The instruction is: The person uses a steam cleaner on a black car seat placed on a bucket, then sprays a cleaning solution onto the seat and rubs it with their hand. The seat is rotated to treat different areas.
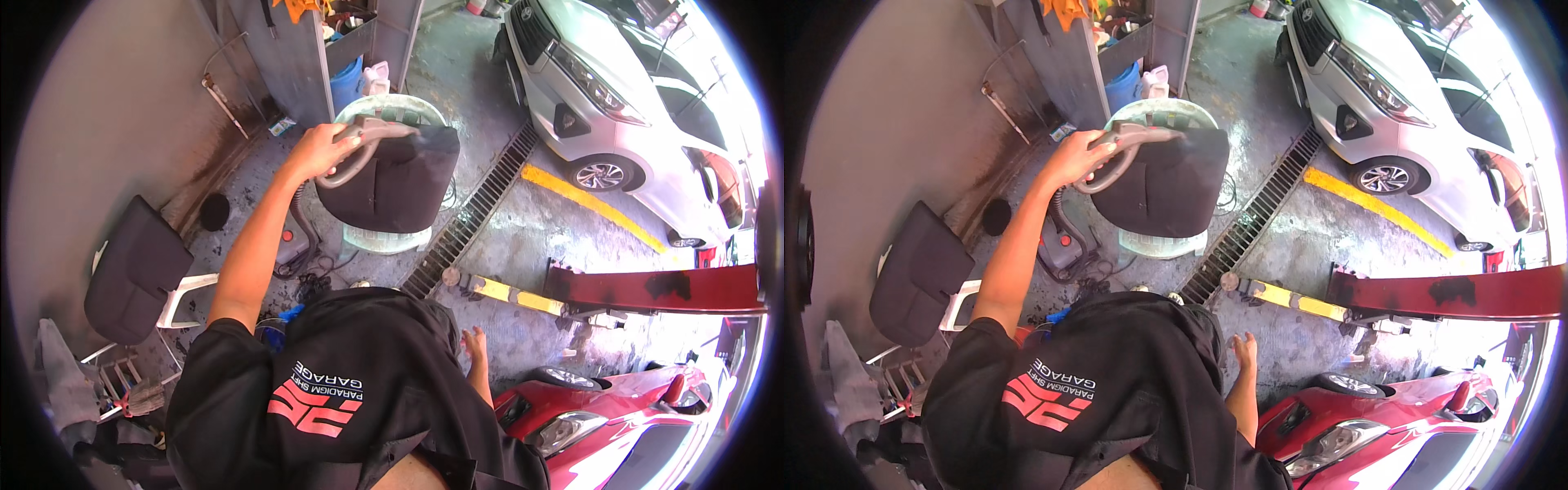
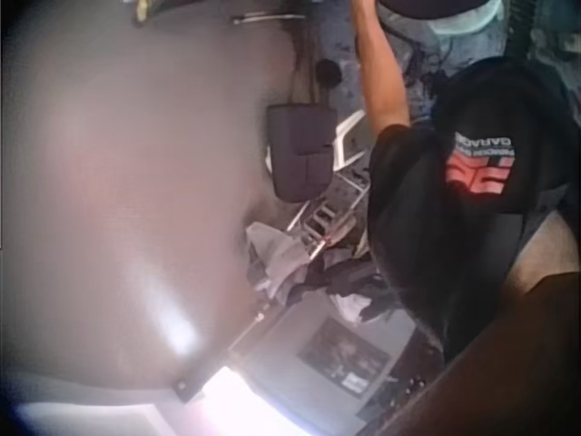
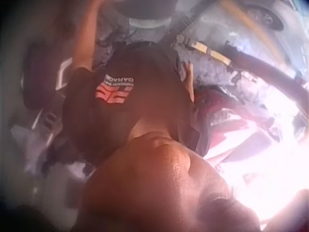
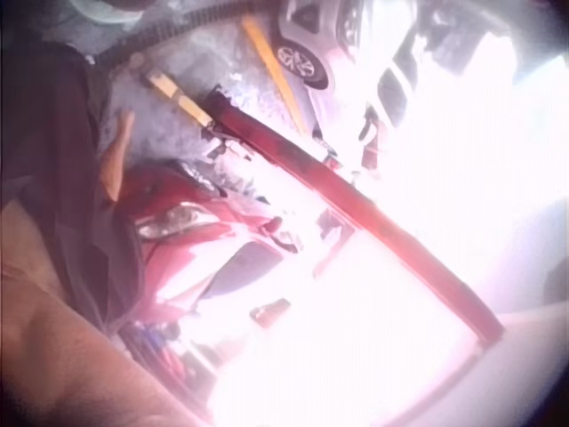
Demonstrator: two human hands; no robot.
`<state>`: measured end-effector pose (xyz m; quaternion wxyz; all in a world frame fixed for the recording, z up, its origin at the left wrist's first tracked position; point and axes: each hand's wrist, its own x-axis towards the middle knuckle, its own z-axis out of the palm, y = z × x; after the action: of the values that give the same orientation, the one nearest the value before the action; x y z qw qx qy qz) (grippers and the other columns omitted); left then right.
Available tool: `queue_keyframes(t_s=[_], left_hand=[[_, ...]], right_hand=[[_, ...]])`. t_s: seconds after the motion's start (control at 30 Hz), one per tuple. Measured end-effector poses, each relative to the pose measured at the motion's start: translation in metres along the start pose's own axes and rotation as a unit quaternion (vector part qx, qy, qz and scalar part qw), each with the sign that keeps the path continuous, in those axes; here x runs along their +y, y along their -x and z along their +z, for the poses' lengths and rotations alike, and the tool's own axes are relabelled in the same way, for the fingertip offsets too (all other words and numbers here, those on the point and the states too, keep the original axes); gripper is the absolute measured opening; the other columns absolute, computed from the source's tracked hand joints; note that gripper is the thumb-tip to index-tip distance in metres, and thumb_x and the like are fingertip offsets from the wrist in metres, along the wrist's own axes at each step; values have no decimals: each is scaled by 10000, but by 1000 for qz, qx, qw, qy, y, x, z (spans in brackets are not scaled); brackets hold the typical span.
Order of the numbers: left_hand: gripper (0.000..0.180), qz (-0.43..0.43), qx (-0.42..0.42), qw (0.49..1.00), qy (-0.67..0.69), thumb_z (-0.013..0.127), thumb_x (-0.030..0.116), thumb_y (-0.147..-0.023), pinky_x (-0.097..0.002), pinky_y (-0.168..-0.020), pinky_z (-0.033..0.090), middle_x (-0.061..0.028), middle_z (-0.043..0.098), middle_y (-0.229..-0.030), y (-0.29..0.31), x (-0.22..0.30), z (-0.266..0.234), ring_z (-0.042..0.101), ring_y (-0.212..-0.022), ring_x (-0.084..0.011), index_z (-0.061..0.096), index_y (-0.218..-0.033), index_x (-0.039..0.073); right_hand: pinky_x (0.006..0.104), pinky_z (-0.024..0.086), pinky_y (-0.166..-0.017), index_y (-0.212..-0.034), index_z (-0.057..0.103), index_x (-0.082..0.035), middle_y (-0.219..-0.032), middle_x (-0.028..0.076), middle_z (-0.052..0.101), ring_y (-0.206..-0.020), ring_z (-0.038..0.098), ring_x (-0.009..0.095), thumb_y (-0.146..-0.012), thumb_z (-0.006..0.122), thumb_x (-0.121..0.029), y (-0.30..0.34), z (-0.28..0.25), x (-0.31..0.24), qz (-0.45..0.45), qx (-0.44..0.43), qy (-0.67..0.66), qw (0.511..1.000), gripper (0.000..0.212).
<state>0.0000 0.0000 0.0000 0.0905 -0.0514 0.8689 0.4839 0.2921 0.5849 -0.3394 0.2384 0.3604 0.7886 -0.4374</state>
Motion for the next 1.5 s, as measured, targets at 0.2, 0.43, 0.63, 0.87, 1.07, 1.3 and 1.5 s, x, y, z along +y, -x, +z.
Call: queue_keyframes(t_s=[0.2, 0.43, 0.63, 0.87, 1.07, 1.3, 1.5], left_hand=[[440, -71, 79, 993, -61, 641, 356, -1065, -330, -561, 524, -49, 671, -818, 58, -38, -48, 626, -612, -121, 672, -1381, 51], [551, -192, 150, 969, -28, 626, 432, -1067, -395, -672, 569, -162, 784, -942, 161, -147, -20, 733, -661, -219, 612, -1467, 53], [621, -160, 169, 965, -123, 603, 479, -1067, -457, -795, 584, -203, 781, -1036, 163, -244, 18, 759, -743, -316, 548, -1544, 86], [635, -171, 247, 944, 136, 593, 455, -1087, -398, -657, 580, -193, 750, -983, 166, -230, 58, 739, -695, -256, 496, -1561, 43], [609, -103, 197, 941, 256, 610, 405, -1092, -325, -601, 563, -122, 722, -983, 137, -204, 104, 661, -695, -145, 506, -1552, 21], [540, -124, 290, 873, 372, 594, 385, -1110, -304, -599, 544, -50, 646, -939, 140, -219, 126, 618, -749, -108, 539, -1524, 42], [599, -175, 392, 815, 390, 593, 433, -1110, -309, -602, 534, -51, 660, -938, 143, -216, 171, 625, -740, -111, 515, -1555, 40]], right_hand=[[348, 602, -670, -1531, 439, 114, -1003, 174, 737, -782, 715, 215, -951, 752, -174, 19, 18, -7, 0, 9, -43, 999, 720], [356, 534, -531, -1561, 447, 21, -972, 138, 744, -742, 716, 219, -973, 740, -244, 22, 13, 39, 77, -30, 29, 996, 708], [342, 481, -486, -1555, 466, -11, -919, 118, 742, -736, 726, 209, -965, 745, -277, 33, -9, 12, 65, -29, 52, 996, 705], [333, 545, -681, -1493, 523, 79, -852, 124, 740, -743, 703, 196, -949, 744, -248, 19, -24, -70, -106, 20, 121, 987, 672], [315, 528, -721, -1484, 561, 51, -912, 127, 752, -831, 704, 174, -986, 727, -300, 11, -5, -127, -208, 6, 143, 968, 632], [437, 549, -884, -1458, 607, -20, -1011, 181, 726, -967, 717, 322, -1043, 691, -369, -2, 35, -344, -483, 60, 227, 843, 549], [476, 508, -1027, -1489, 581, -49, -1357, 211, 630, -1250, 623, 390, -989, 724, -477, -14, 135, -538, -632, -20, 330, 701, 674]])
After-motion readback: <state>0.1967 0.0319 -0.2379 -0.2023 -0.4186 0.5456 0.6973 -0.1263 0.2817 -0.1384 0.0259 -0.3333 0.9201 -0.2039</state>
